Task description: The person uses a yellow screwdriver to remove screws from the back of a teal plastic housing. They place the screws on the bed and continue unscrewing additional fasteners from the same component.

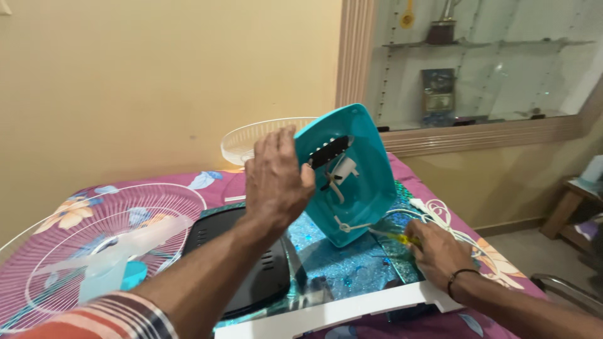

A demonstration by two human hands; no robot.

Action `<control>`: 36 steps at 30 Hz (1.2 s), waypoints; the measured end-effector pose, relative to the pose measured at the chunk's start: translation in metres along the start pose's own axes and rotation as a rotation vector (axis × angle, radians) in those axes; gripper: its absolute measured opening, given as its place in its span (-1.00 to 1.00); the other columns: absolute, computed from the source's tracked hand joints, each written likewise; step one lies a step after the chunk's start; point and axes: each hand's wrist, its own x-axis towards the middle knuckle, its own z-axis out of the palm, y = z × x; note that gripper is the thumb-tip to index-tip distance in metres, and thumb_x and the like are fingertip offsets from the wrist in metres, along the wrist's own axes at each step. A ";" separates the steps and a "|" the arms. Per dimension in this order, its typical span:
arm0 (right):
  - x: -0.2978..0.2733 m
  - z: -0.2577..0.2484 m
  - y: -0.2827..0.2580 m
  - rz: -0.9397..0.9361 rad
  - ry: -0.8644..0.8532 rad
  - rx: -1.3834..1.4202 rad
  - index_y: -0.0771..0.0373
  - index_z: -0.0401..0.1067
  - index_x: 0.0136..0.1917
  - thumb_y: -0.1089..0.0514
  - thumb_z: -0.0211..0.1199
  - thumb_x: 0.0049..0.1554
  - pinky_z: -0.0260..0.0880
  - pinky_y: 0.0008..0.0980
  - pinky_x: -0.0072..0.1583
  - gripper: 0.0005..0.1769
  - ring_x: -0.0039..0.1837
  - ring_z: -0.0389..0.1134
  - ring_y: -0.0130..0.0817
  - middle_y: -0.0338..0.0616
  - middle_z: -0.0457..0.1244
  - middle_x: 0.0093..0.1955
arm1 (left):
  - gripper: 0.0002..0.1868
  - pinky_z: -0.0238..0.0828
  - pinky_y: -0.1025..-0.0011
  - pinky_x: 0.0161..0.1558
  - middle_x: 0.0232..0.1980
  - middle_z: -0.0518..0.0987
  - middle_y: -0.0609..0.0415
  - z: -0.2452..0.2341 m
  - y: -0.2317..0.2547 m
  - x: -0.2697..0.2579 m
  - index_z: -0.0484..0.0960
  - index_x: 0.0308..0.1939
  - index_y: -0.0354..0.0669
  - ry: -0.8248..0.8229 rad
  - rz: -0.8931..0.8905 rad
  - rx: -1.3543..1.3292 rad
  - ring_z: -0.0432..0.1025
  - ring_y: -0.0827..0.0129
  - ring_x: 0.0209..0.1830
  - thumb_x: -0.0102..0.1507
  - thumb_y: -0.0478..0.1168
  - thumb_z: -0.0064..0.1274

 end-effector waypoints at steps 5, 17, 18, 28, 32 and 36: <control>-0.009 -0.014 -0.016 -0.004 0.095 0.440 0.09 0.37 0.21 -0.06 0.18 0.25 0.45 -0.11 0.01 -0.68 -0.10 0.51 -0.11 -0.02 0.43 -0.07 | -0.12 0.29 0.00 0.24 0.30 0.44 -0.20 -0.005 -0.010 0.027 0.27 0.41 -0.20 -0.212 -0.012 -0.013 0.34 -0.06 0.30 0.07 -0.07 0.28; -0.010 -0.046 -0.086 0.003 0.165 0.907 0.21 0.45 0.14 -0.01 0.11 0.26 0.34 -0.41 -0.18 -0.69 -0.23 0.38 -0.48 -0.20 0.38 -0.29 | -0.07 0.49 0.18 0.15 0.13 0.56 -0.25 0.004 -0.019 0.077 0.34 0.33 -0.23 -0.448 -0.129 -0.134 0.52 0.01 0.12 0.01 0.04 0.44; -0.010 -0.048 -0.091 0.018 0.138 0.937 0.21 0.45 0.13 -0.01 0.12 0.26 0.31 -0.42 -0.20 -0.70 -0.25 0.36 -0.50 -0.21 0.37 -0.30 | -0.04 0.49 0.18 0.13 0.14 0.54 -0.27 0.006 -0.020 0.082 0.32 0.33 -0.26 -0.435 -0.096 -0.140 0.50 -0.01 0.12 0.00 0.03 0.48; -0.010 -0.060 -0.112 -0.053 -0.013 1.134 0.30 0.46 0.09 0.04 0.13 0.25 0.15 -0.49 -0.28 -0.70 -0.32 0.13 -0.58 -0.33 0.18 -0.36 | -0.50 0.61 0.23 0.04 -0.02 0.72 -0.08 0.025 -0.023 0.081 0.58 0.16 -0.23 -0.679 -0.256 -0.711 0.65 0.21 -0.05 0.13 -0.31 0.28; -0.009 -0.063 -0.111 -0.058 -0.100 1.176 0.29 0.52 0.06 0.05 0.13 0.23 0.12 -0.52 -0.31 -0.70 -0.35 0.12 -0.61 -0.36 0.19 -0.36 | -0.48 0.57 0.25 0.03 0.00 0.70 -0.01 0.022 -0.020 0.084 0.56 0.21 -0.11 -0.741 -0.262 -0.768 0.61 0.27 -0.04 0.14 -0.31 0.23; -0.008 -0.065 -0.106 0.003 -0.200 1.205 0.25 0.53 0.02 0.06 0.12 0.21 0.03 -0.45 -0.43 -0.73 -0.48 0.06 -0.54 -0.28 0.14 -0.41 | -0.51 0.54 0.24 0.05 0.00 0.70 -0.05 0.021 -0.016 0.085 0.58 0.20 -0.20 -0.739 -0.259 -0.635 0.59 0.24 -0.03 0.17 -0.29 0.26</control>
